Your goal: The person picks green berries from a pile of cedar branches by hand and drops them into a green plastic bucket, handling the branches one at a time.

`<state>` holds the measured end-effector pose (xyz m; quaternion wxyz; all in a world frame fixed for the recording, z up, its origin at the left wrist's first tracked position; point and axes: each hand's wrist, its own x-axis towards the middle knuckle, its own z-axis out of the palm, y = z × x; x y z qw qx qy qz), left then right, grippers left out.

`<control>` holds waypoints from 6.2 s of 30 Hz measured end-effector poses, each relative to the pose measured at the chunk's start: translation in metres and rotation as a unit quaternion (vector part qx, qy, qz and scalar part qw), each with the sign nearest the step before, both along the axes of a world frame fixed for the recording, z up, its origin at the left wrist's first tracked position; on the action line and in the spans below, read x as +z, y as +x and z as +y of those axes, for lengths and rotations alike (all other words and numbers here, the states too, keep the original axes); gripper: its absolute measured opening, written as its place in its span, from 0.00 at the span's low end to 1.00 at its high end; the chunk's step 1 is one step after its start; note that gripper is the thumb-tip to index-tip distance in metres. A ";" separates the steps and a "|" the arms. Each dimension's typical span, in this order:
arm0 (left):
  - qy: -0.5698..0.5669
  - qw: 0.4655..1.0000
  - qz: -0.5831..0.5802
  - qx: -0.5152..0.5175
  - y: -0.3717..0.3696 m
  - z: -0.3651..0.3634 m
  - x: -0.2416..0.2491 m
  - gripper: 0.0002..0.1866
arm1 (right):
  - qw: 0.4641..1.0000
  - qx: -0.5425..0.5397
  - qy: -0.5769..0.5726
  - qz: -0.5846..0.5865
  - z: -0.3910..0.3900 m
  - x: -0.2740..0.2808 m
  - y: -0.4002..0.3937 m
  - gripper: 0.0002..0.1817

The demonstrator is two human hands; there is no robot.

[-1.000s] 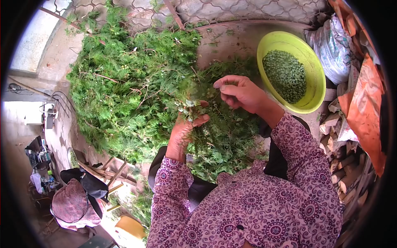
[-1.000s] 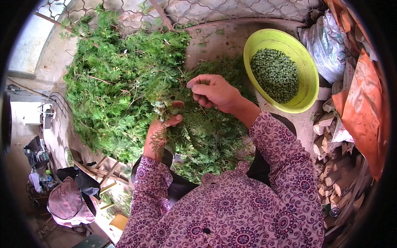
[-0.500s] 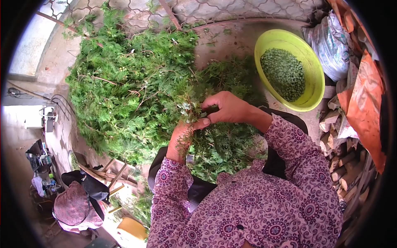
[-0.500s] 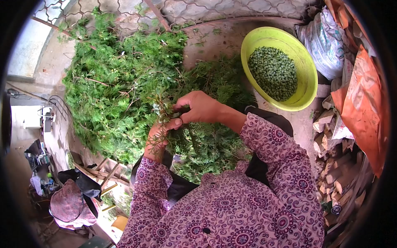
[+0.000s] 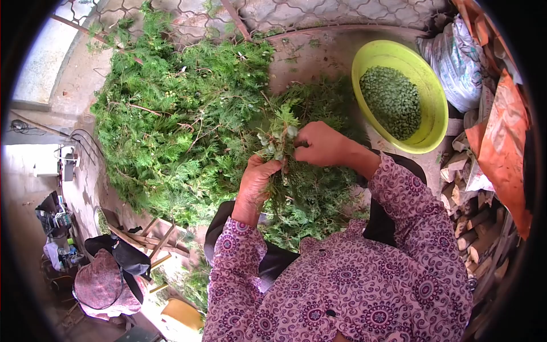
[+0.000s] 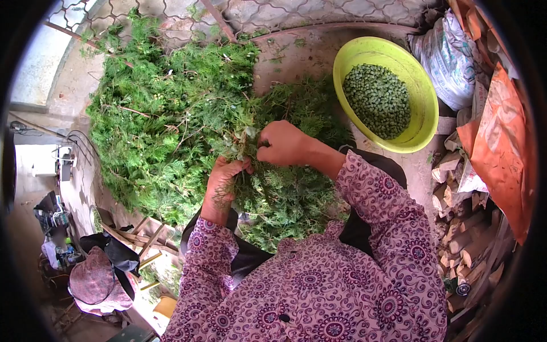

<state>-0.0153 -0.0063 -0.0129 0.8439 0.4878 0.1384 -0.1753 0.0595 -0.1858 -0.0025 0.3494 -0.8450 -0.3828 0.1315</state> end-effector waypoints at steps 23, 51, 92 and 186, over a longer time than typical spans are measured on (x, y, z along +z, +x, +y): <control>0.042 0.998 0.004 0.055 0.001 -0.006 -0.001 0.07 | 0.872 -0.069 0.206 0.439 -0.002 0.006 -0.003 0.15; 0.028 0.992 0.074 0.098 0.011 0.005 -0.006 0.17 | 0.901 -0.365 0.231 -0.033 -0.139 0.008 0.070 0.11; 0.324 0.912 -0.189 0.168 0.012 -0.012 -0.040 0.06 | 0.920 -0.160 0.173 0.312 0.020 0.005 -0.010 0.11; 0.040 0.999 0.019 -0.018 0.007 -0.007 0.009 0.08 | 0.886 -0.458 -0.055 -0.050 -0.126 0.042 0.063 0.29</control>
